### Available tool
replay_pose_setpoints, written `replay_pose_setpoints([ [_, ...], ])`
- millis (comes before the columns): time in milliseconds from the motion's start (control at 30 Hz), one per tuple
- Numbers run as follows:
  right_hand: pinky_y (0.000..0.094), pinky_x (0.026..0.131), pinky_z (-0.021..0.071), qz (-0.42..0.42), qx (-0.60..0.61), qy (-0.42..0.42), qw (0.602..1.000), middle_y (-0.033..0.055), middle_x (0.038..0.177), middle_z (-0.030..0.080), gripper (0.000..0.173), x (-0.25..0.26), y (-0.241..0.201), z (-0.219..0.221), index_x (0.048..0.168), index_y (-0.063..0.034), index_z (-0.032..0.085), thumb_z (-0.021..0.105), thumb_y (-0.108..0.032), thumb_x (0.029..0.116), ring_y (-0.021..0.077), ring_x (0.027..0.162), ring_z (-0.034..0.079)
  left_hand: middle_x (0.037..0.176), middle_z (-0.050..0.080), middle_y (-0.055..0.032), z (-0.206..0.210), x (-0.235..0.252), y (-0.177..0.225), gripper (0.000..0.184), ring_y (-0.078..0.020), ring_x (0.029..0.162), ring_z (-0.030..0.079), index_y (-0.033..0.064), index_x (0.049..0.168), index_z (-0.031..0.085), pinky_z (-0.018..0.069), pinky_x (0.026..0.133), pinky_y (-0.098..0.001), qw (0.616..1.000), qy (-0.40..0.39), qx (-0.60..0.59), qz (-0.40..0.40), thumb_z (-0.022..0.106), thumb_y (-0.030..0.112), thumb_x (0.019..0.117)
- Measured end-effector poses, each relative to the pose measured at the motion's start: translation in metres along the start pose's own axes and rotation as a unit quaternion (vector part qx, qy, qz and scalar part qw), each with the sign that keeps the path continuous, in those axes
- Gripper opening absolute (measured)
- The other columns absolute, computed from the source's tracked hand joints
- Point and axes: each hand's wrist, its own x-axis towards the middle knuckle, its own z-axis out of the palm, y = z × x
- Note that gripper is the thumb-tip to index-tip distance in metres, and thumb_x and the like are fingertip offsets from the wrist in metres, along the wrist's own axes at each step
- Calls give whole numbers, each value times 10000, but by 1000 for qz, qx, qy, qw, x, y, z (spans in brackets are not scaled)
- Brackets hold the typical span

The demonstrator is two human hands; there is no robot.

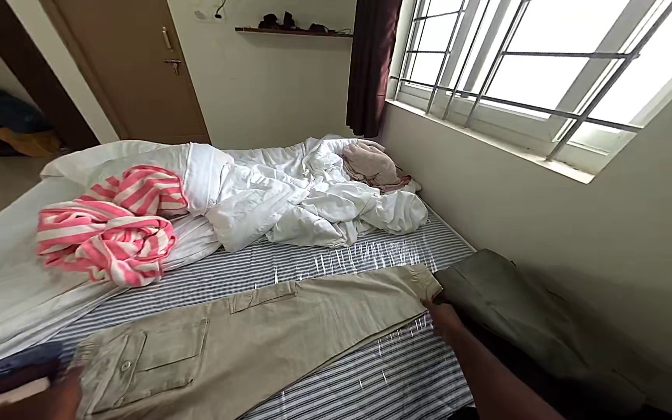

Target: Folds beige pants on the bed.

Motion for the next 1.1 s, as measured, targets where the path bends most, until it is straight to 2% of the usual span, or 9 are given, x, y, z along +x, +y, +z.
replay_pose_setpoints([
  [67, 496, 810, 491, 26, 143, -5, 989, 237, 1187, 563, 625, 6, 1, 10, 1353, 51, 504, 658, -442, 1001, 316, 982, 571, 1607, 266, -358, -13, -42, 36, 1019, -476, 1510, 275, -66, 1574, 285, 265, 1224, -587, 998, -13, -31, 51, 708, 570, 899],
  [167, 570, 989, 491, 29, 263, 5, 964, 273, 1389, 553, 649, 16, -9, 25, 1404, 61, 491, 703, -385, 983, 380, 1251, 566, 1563, 304, -401, -9, -97, 74, 927, -527, 1464, 323, -91, 1554, 291, 308, 1189, -614, 970, -84, -146, 175, 776, 377, 917],
  [333, 570, 984, 486, -62, 240, 75, 966, 282, 1258, 635, 435, 17, -18, 39, 1281, 67, 613, 706, -244, 990, 384, 1170, 616, 1441, 538, -251, -1, -187, 107, 643, -360, 1226, 618, 16, 1538, 327, 544, 954, -515, 873, -328, -310, 183, 631, 260, 1026],
  [467, 582, 1006, 497, -214, 261, 95, 937, 272, 1262, 643, 397, -17, -54, 36, 1364, 40, 561, 628, -154, 1024, 376, 1165, 637, 1326, 663, -176, -11, -229, 112, 410, -308, 1104, 707, 36, 1471, 445, 591, 903, -446, 778, -472, -393, 130, 376, 238, 1121],
  [600, 485, 876, 605, -394, 207, -72, 892, 193, 1219, 682, 565, -102, -89, 55, 1478, -15, 457, 683, -209, 998, 278, 1015, 713, 1398, 626, -190, 0, -249, 107, 587, -336, 1175, 684, 45, 1522, 397, 571, 978, -473, 713, -563, -406, 95, 179, 428, 1133],
  [700, 442, 1161, 457, -532, 78, -294, 790, 61, 1602, 438, 865, -164, -96, 71, 1576, -106, 366, 810, -364, 880, 193, 1421, 487, 1454, 580, -203, 22, -248, 108, 802, -353, 1226, 657, 59, 1576, 299, 564, 999, -494, 682, -599, -418, 40, 71, 631, 1062],
  [800, 543, 1204, 362, -570, -45, -344, 745, 25, 1631, 406, 730, -183, -90, 83, 1519, -176, 478, 771, -439, 905, 207, 1496, 391, 1421, 587, -221, 44, -238, 102, 891, -367, 1197, 661, 66, 1585, 284, 577, 975, -526, 688, -590, -421, -22, 115, 731, 1016],
  [900, 486, 1175, 419, -524, -100, -294, 793, 94, 1539, 519, 525, -150, -72, 89, 1382, -132, 618, 712, -415, 950, 227, 1432, 484, 1317, 659, -210, 64, -221, 87, 799, -345, 1137, 688, 56, 1512, 432, 573, 961, -515, 746, -540, -387, -49, 266, 682, 1044],
  [1100, 530, 1095, 468, -376, -223, -278, 856, 214, 1462, 540, 637, -88, -46, 88, 1444, -92, 545, 696, -469, 953, 365, 1314, 566, 1293, 666, -185, 93, -199, 78, 529, -305, 1168, 669, 16, 1380, 558, 572, 955, -499, 788, -448, -414, -89, 616, 408, 1030],
])
